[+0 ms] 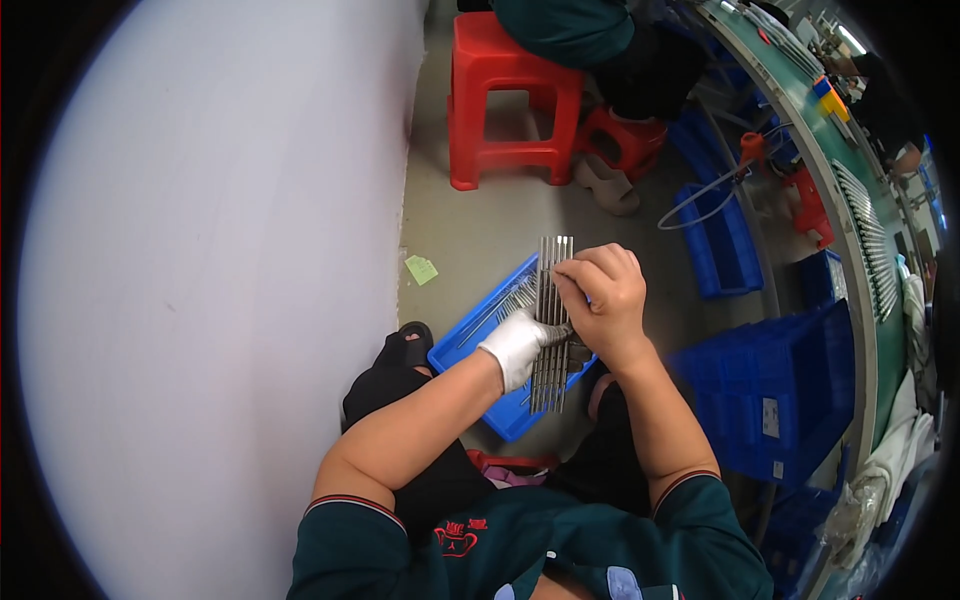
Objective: Inspecting and organizing a bundle of thin metal rods in a manufacturing setting.
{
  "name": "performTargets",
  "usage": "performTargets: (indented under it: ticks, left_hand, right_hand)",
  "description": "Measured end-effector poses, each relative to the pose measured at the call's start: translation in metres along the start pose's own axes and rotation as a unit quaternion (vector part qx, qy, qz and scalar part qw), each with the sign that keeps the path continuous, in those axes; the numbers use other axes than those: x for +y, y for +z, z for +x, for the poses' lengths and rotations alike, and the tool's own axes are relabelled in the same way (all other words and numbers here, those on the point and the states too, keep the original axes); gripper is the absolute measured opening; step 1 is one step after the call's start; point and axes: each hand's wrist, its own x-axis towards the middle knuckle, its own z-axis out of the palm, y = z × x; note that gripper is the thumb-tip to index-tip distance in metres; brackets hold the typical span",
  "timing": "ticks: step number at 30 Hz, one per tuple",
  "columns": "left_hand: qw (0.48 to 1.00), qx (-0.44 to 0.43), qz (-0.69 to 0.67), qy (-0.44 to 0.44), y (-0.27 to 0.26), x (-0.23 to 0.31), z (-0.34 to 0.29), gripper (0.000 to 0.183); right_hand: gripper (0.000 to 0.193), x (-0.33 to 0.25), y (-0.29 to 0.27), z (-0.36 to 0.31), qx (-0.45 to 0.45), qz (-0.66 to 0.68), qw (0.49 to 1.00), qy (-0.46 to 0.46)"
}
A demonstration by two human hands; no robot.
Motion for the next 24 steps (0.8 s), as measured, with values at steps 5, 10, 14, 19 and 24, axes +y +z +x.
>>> performTargets:
  ticks: [5,10,14,19,24]
  left_hand:
    - [0.995,0.021,0.091,0.015,0.0000,-0.0018,0.0024,0.030]
    - [0.999,0.012,0.042,-0.016,0.0001,0.0045,-0.0026,0.026]
    - [1.000,-0.009,-0.007,-0.021,-0.0025,0.0071,-0.0005,0.023]
    - [1.000,-0.011,-0.027,-0.001,-0.0078,0.0021,0.0063,0.022]
    - [0.999,-0.030,-0.005,0.009,-0.0069,0.0032,0.0051,0.022]
  right_hand:
    - [0.013,0.0037,0.0034,-0.0023,-0.005,-0.028,0.999,-0.019]
    - [0.014,0.0000,0.0014,-0.0017,-0.011,-0.016,1.000,-0.013]
    - [0.012,-0.0039,-0.0031,-0.0007,0.000,0.027,1.000,0.008]
    - [0.011,0.0008,0.0018,-0.0056,-0.016,0.071,0.997,0.040]
    - [0.010,0.0012,0.0033,-0.0059,-0.016,0.061,0.997,0.038]
